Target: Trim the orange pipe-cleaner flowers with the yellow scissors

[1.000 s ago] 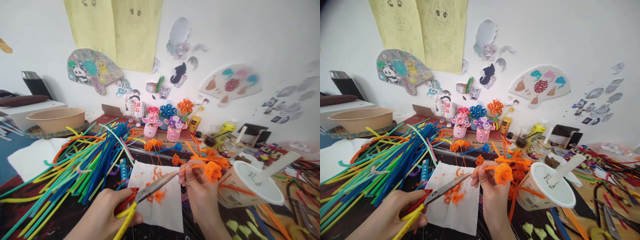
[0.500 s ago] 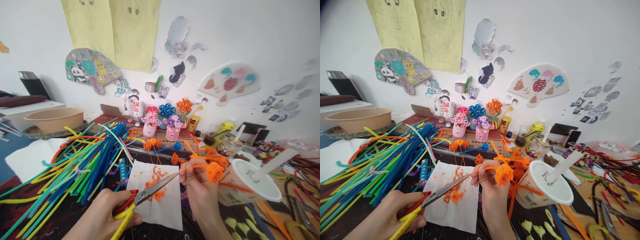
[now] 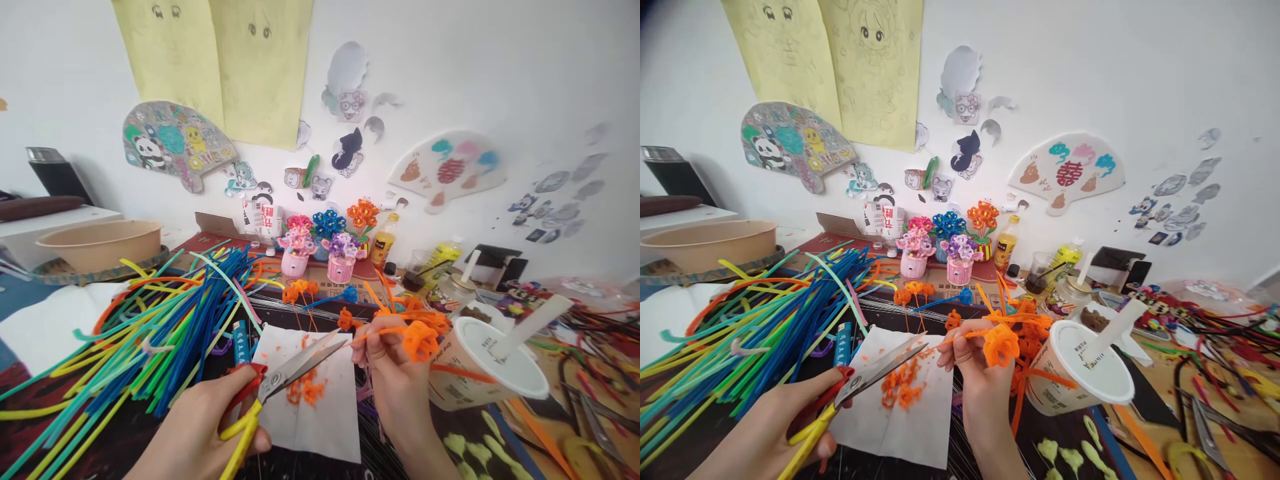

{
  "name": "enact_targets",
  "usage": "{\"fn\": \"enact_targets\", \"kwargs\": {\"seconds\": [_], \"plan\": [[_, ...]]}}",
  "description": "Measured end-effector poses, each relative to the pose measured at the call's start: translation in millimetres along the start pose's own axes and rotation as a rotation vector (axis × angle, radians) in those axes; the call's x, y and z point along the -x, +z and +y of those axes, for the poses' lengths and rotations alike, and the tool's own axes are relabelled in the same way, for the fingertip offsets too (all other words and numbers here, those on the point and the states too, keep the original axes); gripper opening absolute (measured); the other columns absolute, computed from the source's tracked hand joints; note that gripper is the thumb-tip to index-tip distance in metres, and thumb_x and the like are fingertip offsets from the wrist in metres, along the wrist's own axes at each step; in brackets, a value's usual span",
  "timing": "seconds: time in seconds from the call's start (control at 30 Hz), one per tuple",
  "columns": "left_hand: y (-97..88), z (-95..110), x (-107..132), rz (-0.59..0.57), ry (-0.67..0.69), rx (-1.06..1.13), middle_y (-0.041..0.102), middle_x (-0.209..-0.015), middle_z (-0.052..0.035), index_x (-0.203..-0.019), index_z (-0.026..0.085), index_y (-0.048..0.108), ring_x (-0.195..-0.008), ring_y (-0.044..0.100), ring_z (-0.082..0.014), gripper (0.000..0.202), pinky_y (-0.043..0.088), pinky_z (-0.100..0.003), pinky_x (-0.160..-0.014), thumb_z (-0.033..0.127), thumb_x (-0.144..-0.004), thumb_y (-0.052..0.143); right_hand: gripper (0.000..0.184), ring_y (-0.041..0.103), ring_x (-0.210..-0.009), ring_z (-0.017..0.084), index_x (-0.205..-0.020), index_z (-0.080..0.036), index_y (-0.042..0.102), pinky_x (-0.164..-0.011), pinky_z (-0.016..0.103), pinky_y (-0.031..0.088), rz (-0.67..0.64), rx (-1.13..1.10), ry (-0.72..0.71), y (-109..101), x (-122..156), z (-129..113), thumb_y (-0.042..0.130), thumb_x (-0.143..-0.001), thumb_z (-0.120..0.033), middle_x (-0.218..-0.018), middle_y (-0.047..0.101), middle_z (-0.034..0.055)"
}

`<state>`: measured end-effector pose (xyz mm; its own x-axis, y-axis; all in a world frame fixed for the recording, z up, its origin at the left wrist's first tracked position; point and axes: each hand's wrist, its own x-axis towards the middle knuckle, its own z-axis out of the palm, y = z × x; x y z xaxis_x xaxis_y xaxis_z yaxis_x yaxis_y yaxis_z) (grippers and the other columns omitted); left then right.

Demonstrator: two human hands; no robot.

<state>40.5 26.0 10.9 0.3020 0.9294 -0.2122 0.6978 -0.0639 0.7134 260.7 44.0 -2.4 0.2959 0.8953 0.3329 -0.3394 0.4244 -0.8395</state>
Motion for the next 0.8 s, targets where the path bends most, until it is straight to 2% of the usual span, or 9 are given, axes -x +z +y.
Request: {"fn": "enact_targets", "kwargs": {"seconds": [0.1,0.3,0.5,0.8], "plan": [[1.1,-4.5,-1.9,-0.014,0.018,-0.011,0.066,-0.062,0.005,-0.076,0.024,0.053,-0.057,0.063,-0.0145,0.011,0.04,-0.018,-0.053,0.031,-0.069,0.053,0.016,0.057,-0.054,0.008,-0.074,-0.02,0.062,-0.052,0.019,0.045,-0.015,0.013,-0.017,0.6,-0.4,-0.8,0.074,-0.08,-0.029,-0.062,0.064,-0.0031],[2.2,-4.0,-2.0,-0.089,0.056,-0.031,0.069,-0.06,0.0055,-0.074,0.023,0.057,-0.058,0.065,-0.013,0.008,0.037,-0.016,-0.054,0.023,-0.069,0.05,0.013,0.057,-0.055,0.008,-0.077,-0.021,0.062,-0.052,0.019,0.044,-0.036,0.022,-0.038,-1.7,0.0,0.9,0.071,-0.082,-0.027,-0.064,0.064,-0.0031],[3.6,-7.7,-2.3,-0.073,0.056,-0.027,0.068,-0.064,0.0057,-0.071,0.021,0.055,-0.06,0.065,-0.0121,0.006,0.034,-0.016,-0.053,0.025,-0.068,0.057,0.013,0.056,-0.057,0.008,-0.078,-0.021,0.06,-0.056,0.02,0.044,-0.036,0.025,-0.014,-4.2,1.9,2.4,0.07,-0.084,-0.027,-0.066,0.064,-0.0032],[3.5,-10.2,-3.5,-0.073,0.072,-0.122,0.059,-0.06,0.0056,-0.074,0.021,0.06,-0.054,0.051,-0.0108,0.023,0.027,-0.02,-0.051,0.043,-0.074,0.061,0.012,0.057,-0.056,0.008,-0.078,-0.021,0.06,-0.055,0.02,0.043,-0.053,0.008,-0.027,-4.2,2.1,1.5,0.069,-0.084,-0.027,-0.065,0.063,-0.0036]]}}
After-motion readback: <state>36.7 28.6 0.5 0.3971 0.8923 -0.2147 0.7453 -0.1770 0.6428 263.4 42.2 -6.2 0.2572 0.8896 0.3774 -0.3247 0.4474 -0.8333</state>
